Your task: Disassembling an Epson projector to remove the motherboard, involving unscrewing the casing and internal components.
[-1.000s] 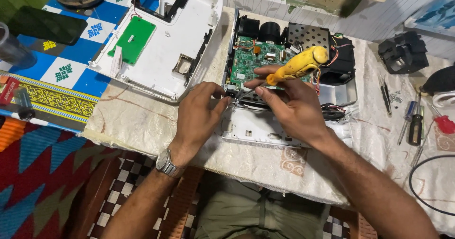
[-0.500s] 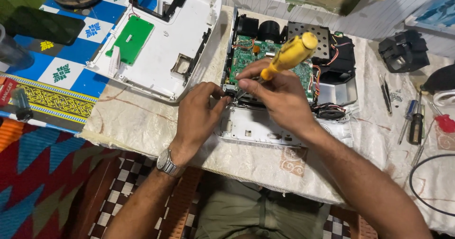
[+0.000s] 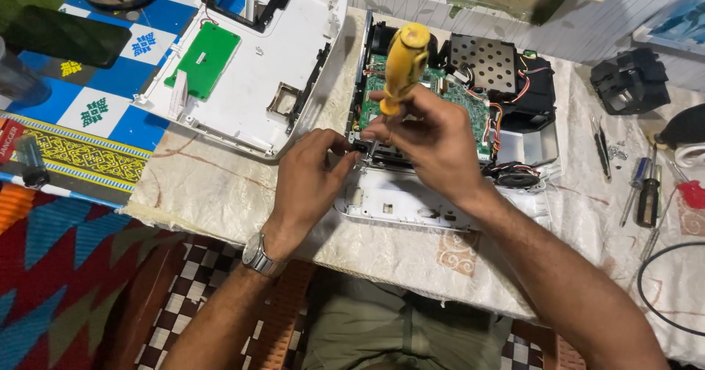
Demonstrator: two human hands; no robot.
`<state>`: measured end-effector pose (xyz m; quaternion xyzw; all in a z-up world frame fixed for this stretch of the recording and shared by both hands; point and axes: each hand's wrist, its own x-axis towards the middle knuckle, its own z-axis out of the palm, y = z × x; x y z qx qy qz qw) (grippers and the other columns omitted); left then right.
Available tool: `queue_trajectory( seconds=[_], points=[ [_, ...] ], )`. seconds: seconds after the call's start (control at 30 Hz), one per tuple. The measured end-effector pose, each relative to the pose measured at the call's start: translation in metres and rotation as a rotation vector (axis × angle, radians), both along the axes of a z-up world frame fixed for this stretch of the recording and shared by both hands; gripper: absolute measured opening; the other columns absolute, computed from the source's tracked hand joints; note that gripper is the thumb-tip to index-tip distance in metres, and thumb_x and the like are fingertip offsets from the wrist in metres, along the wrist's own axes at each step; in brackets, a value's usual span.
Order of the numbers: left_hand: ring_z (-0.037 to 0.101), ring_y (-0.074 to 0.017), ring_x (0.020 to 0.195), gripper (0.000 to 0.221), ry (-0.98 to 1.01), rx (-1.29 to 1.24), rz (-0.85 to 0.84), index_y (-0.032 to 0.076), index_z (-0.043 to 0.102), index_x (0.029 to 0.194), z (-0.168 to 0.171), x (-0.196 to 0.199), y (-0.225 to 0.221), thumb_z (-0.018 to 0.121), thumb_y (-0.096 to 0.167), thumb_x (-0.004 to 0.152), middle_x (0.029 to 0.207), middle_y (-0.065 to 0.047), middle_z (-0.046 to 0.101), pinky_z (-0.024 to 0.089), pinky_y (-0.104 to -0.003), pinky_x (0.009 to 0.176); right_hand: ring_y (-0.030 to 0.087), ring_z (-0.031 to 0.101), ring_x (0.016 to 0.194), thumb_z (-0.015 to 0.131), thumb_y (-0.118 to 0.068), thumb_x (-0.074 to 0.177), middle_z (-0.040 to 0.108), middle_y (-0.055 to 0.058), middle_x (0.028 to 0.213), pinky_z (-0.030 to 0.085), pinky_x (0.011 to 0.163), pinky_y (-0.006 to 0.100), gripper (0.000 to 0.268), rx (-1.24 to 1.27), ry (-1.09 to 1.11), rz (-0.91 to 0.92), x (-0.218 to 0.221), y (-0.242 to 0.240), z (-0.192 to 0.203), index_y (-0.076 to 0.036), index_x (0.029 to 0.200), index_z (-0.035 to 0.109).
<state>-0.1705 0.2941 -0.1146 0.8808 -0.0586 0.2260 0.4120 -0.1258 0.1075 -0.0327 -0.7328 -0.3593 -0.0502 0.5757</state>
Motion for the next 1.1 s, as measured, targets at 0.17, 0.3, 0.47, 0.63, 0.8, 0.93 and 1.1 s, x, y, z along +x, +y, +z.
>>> queue_trajectory(
  seconds=[0.17, 0.3, 0.47, 0.63, 0.8, 0.93, 1.1],
  points=[
    [0.067, -0.0306, 0.072, 0.014, 0.049, -0.021, -0.012, 0.010, 0.072, 0.095, 0.009, -0.004, 0.000, 0.080, 0.018, 0.087, 0.083, -0.011, 0.072, 0.052, -0.043, 0.066, 0.029, 0.072, 0.106, 0.063, 0.000, 0.099, 0.074, 0.021, 0.109, 0.058, 0.099, 0.050, 0.021, 0.001, 0.078, 0.049, -0.005, 0.002, 0.001, 0.002, 0.120, 0.064],
    [0.067, -0.0298, 0.073, 0.014, 0.058, -0.022, -0.015, 0.010, 0.072, 0.096, 0.007, -0.004, 0.000, 0.079, 0.020, 0.088, 0.084, -0.011, 0.073, 0.052, -0.043, 0.065, 0.037, 0.067, 0.117, 0.055, -0.002, 0.102, 0.070, 0.024, 0.117, 0.050, 0.109, 0.058, 0.024, -0.025, 0.118, 0.083, -0.003, -0.006, 0.000, 0.001, 0.124, 0.063],
    [0.067, -0.0317, 0.071, 0.014, 0.069, -0.037, -0.020, 0.008, 0.072, 0.095, 0.009, -0.006, -0.001, 0.079, 0.018, 0.087, 0.084, -0.013, 0.073, 0.052, -0.044, 0.064, 0.027, 0.072, 0.101, 0.073, 0.007, 0.092, 0.068, 0.017, 0.099, 0.060, 0.094, 0.044, 0.012, 0.021, 0.028, 0.018, -0.003, -0.008, -0.007, 0.003, 0.104, 0.070],
    [0.067, -0.0314, 0.068, 0.013, 0.068, -0.056, -0.013, 0.008, 0.073, 0.095, 0.006, -0.006, -0.004, 0.080, 0.016, 0.087, 0.083, -0.012, 0.073, 0.052, -0.043, 0.062, 0.021, 0.070, 0.103, 0.062, 0.000, 0.102, 0.072, 0.014, 0.103, 0.058, 0.096, 0.042, 0.016, 0.018, 0.015, 0.013, -0.006, -0.008, -0.003, 0.002, 0.115, 0.070],
    [0.068, -0.0341, 0.069, 0.013, 0.051, -0.047, -0.018, 0.010, 0.073, 0.094, -0.002, -0.006, -0.005, 0.080, 0.016, 0.085, 0.083, -0.013, 0.072, 0.052, -0.045, 0.062, 0.028, 0.070, 0.107, 0.055, 0.002, 0.103, 0.072, 0.019, 0.107, 0.055, 0.102, 0.048, 0.022, 0.024, 0.071, 0.033, -0.014, -0.014, 0.008, 0.004, 0.120, 0.068],
    [0.069, -0.0320, 0.068, 0.011, 0.054, -0.059, -0.017, 0.011, 0.073, 0.094, 0.000, -0.007, -0.007, 0.079, 0.015, 0.086, 0.083, -0.011, 0.073, 0.053, -0.042, 0.061, 0.028, 0.069, 0.108, 0.054, 0.003, 0.103, 0.072, 0.019, 0.107, 0.054, 0.104, 0.048, 0.023, 0.006, 0.064, 0.033, -0.018, -0.017, 0.010, 0.005, 0.121, 0.067],
    [0.069, -0.0306, 0.068, 0.009, 0.067, -0.051, -0.031, 0.011, 0.073, 0.095, 0.002, -0.009, -0.010, 0.077, 0.013, 0.087, 0.084, -0.011, 0.073, 0.054, -0.041, 0.062, 0.030, 0.071, 0.108, 0.053, 0.002, 0.103, 0.072, 0.020, 0.107, 0.054, 0.104, 0.049, 0.022, 0.005, 0.045, 0.027, -0.016, -0.017, 0.003, 0.004, 0.121, 0.067]
  ],
)
